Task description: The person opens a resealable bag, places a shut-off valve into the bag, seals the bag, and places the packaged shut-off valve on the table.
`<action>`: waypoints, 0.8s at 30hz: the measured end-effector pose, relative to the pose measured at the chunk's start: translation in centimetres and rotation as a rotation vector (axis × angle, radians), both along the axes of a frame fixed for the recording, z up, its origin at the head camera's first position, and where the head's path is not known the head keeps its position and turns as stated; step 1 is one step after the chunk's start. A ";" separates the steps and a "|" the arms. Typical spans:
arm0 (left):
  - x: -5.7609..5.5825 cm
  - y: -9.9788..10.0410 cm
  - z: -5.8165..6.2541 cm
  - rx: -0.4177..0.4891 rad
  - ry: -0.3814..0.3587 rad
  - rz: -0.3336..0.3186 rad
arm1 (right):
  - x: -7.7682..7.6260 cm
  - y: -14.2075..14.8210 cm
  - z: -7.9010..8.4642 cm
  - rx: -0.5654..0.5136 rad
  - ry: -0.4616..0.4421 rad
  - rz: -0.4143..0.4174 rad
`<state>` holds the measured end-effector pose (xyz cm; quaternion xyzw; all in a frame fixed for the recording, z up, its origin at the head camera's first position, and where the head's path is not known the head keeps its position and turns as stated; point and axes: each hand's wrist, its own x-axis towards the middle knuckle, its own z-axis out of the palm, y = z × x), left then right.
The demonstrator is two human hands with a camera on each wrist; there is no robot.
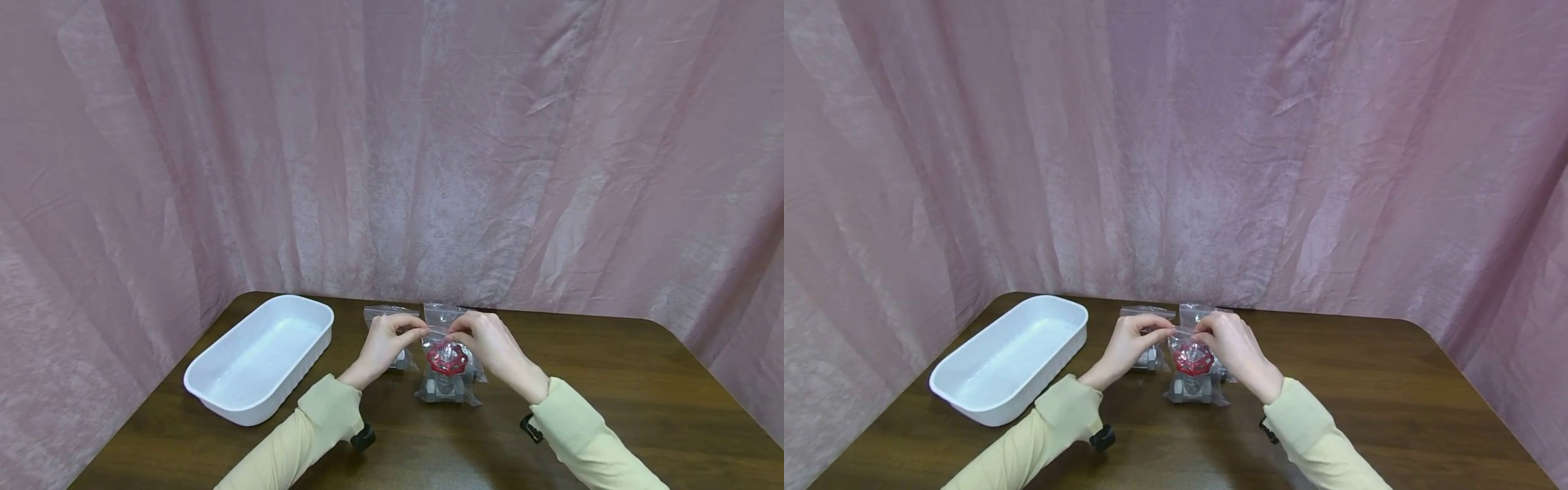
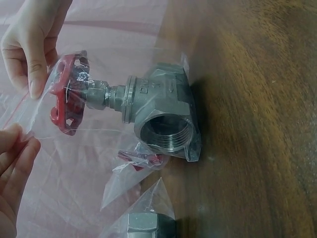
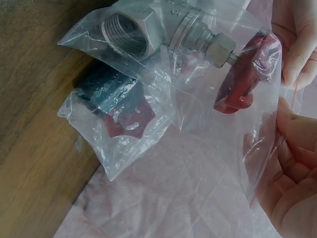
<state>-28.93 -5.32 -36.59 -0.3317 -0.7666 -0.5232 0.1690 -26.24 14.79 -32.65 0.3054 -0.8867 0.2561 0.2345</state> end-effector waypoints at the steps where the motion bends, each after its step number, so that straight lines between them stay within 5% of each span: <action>1: 0.0 0.0 0.0 -0.003 0.000 0.002 | 0.0 0.0 0.0 -0.002 0.001 -0.001; 14: 2.8 0.2 2.9 -0.009 -0.007 -0.014 | -0.1 -0.1 -0.3 0.027 0.142 0.052; 21: -0.2 0.3 0.1 -0.043 -0.018 0.017 | -0.2 0.1 -0.3 -0.020 0.083 0.070; 24: -0.3 0.4 -0.1 -0.043 -0.014 0.033 | 0.0 0.4 -0.2 -0.035 0.034 0.063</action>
